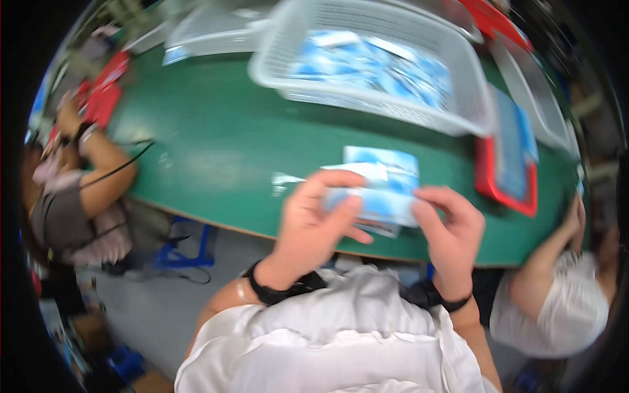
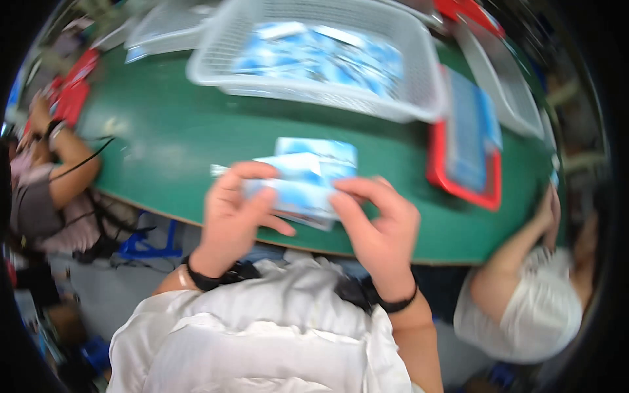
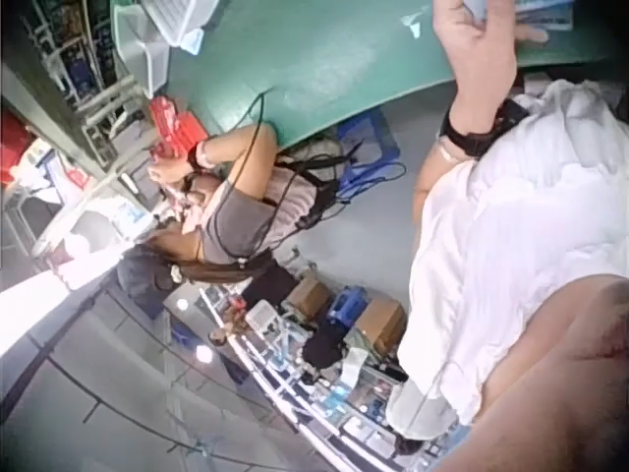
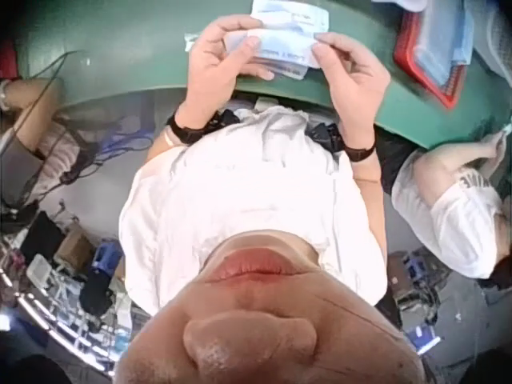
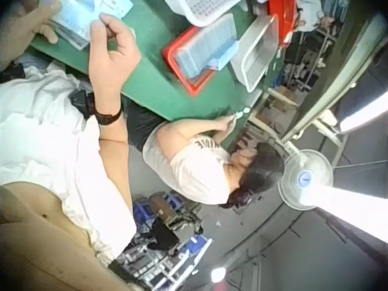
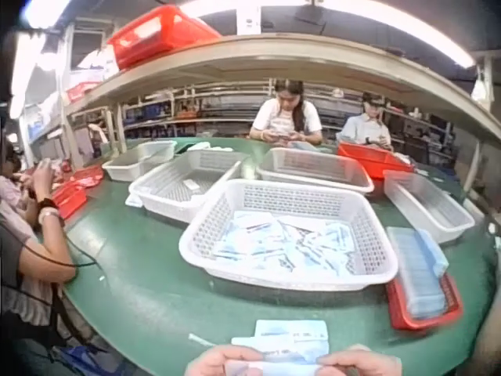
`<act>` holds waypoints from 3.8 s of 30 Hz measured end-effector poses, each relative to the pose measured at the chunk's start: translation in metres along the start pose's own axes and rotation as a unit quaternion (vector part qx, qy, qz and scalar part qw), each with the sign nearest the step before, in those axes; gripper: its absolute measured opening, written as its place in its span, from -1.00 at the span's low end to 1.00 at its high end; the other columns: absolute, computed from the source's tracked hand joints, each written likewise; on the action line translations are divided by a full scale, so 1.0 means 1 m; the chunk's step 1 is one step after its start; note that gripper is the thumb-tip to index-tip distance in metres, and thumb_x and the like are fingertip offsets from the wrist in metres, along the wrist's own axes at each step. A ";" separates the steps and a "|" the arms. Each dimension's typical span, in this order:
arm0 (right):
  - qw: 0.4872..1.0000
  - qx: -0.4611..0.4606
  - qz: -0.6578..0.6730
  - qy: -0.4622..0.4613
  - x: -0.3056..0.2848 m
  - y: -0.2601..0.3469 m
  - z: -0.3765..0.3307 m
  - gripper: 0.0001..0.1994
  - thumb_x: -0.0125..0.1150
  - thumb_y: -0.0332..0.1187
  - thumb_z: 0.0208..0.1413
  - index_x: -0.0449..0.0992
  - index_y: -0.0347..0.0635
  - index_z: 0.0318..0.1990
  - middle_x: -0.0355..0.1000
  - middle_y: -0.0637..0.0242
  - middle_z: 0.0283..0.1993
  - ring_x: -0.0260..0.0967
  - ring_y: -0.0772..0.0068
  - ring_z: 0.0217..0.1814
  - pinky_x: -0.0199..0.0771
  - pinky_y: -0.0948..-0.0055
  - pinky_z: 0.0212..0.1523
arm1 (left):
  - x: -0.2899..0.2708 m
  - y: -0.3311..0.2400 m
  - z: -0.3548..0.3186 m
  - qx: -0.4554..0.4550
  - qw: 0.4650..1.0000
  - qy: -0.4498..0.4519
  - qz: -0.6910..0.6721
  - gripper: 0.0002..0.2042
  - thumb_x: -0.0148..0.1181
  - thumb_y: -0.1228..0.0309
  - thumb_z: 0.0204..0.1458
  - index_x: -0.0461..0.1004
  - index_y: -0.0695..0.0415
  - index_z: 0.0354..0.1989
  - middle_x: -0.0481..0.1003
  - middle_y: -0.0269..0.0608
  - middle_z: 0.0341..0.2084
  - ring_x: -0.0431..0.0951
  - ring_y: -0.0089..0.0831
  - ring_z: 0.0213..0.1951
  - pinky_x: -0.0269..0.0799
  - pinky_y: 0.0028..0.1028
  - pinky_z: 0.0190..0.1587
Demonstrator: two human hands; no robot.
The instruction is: Sorting and stacking small blue electronic component cases (Lost Mary brand) on a workbench.
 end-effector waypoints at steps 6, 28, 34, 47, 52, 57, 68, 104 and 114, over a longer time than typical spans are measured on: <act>0.994 0.104 0.036 -0.028 -0.017 -0.022 -0.005 -0.86 0.31 -0.48 0.05 0.63 -0.32 -0.24 0.56 0.31 -0.35 0.41 0.63 -0.34 0.41 0.59 -0.27 | 0.001 0.021 0.008 -0.050 0.999 0.000 -0.014 -0.74 0.05 0.55 0.19 0.31 0.30 0.04 0.47 0.02 -0.11 0.63 -0.24 -0.23 0.69 -0.41 -0.36; 0.986 0.142 0.077 -0.034 -0.029 -0.038 -0.012 -0.83 0.32 -0.44 0.07 0.62 -0.36 -0.23 0.57 0.34 -0.35 0.43 0.67 -0.32 0.43 0.61 -0.28 | -0.013 0.018 0.007 0.009 0.998 -0.059 -0.029 -0.65 -0.09 0.59 0.21 0.18 0.34 0.17 0.40 0.21 -0.03 0.60 0.00 -0.11 0.70 -0.36 -0.30; 0.991 0.120 0.056 -0.025 -0.026 -0.029 -0.018 -0.88 0.34 -0.48 0.02 0.63 -0.30 -0.28 0.56 0.36 -0.39 0.42 0.60 -0.34 0.42 0.56 -0.29 | -0.018 0.019 0.006 0.042 0.996 -0.068 -0.034 -0.65 -0.10 0.61 0.20 0.15 0.32 0.17 0.40 0.23 -0.04 0.58 0.05 -0.08 0.70 -0.34 -0.31; 0.916 -0.220 -0.332 0.048 0.000 -0.010 -0.036 -0.72 0.44 -0.37 -0.32 0.58 0.02 -0.33 0.45 0.47 -0.20 0.29 0.28 -0.17 0.28 0.31 -0.18 | -0.021 0.014 0.008 0.093 0.990 -0.102 -0.026 -0.63 -0.12 0.60 0.20 0.12 0.34 0.18 0.42 0.25 -0.06 0.57 0.11 -0.08 0.69 -0.29 -0.29; 0.895 -0.247 -0.364 0.077 0.014 -0.010 -0.026 -0.65 0.45 -0.35 -0.40 0.60 0.09 -0.29 0.42 0.51 -0.14 0.26 0.28 -0.15 0.26 0.31 -0.18 | -0.019 0.014 0.008 0.099 0.990 -0.090 -0.049 -0.64 -0.17 0.54 0.24 0.11 0.32 0.20 0.41 0.25 -0.05 0.56 0.16 -0.08 0.69 -0.26 -0.30; 0.879 -0.260 -0.395 0.066 0.017 -0.012 -0.012 -0.62 0.45 -0.38 -0.41 0.61 0.10 -0.27 0.42 0.56 -0.17 0.24 0.28 -0.17 0.26 0.31 -0.18 | -0.025 0.015 0.008 0.093 0.988 -0.100 -0.065 -0.63 -0.20 0.49 0.26 0.08 0.32 0.22 0.36 0.24 0.01 0.52 0.23 -0.04 0.69 -0.23 -0.30; 0.872 -0.284 -0.391 0.075 0.013 -0.009 -0.012 -0.76 0.43 -0.27 -0.28 0.56 0.05 -0.37 0.44 0.59 -0.13 0.27 0.32 -0.11 0.17 0.26 -0.06 | -0.020 0.012 0.011 0.031 0.993 -0.069 -0.088 -0.64 -0.18 0.52 0.23 0.13 0.32 0.20 0.41 0.22 -0.03 0.56 0.15 -0.07 0.69 -0.27 -0.27; 0.985 0.123 0.117 0.011 -0.011 -0.048 0.000 -0.85 0.24 -0.46 0.13 0.58 -0.31 -0.17 0.52 0.41 -0.31 0.38 0.68 -0.26 0.40 0.62 -0.22 | -0.002 0.021 0.013 -0.097 0.994 0.017 0.046 -0.71 -0.07 0.50 0.24 0.28 0.30 0.11 0.43 0.14 -0.02 0.63 -0.06 -0.17 0.69 -0.45 -0.36; 0.992 0.076 0.102 0.015 -0.014 -0.044 0.001 -0.80 0.35 -0.47 0.02 0.57 -0.29 -0.18 0.47 0.46 -0.39 0.33 0.71 -0.31 0.37 0.65 -0.26 | 0.000 0.021 0.013 -0.082 0.996 -0.005 0.045 -0.66 -0.03 0.54 0.22 0.23 0.31 0.16 0.44 0.13 -0.03 0.64 -0.17 -0.19 0.68 -0.48 -0.36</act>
Point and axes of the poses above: each hand's wrist, its own z-axis towards the middle knuckle, its own x-axis out of the palm, y = z × x, the point moved 5 cm from there along z, towards the middle knuckle
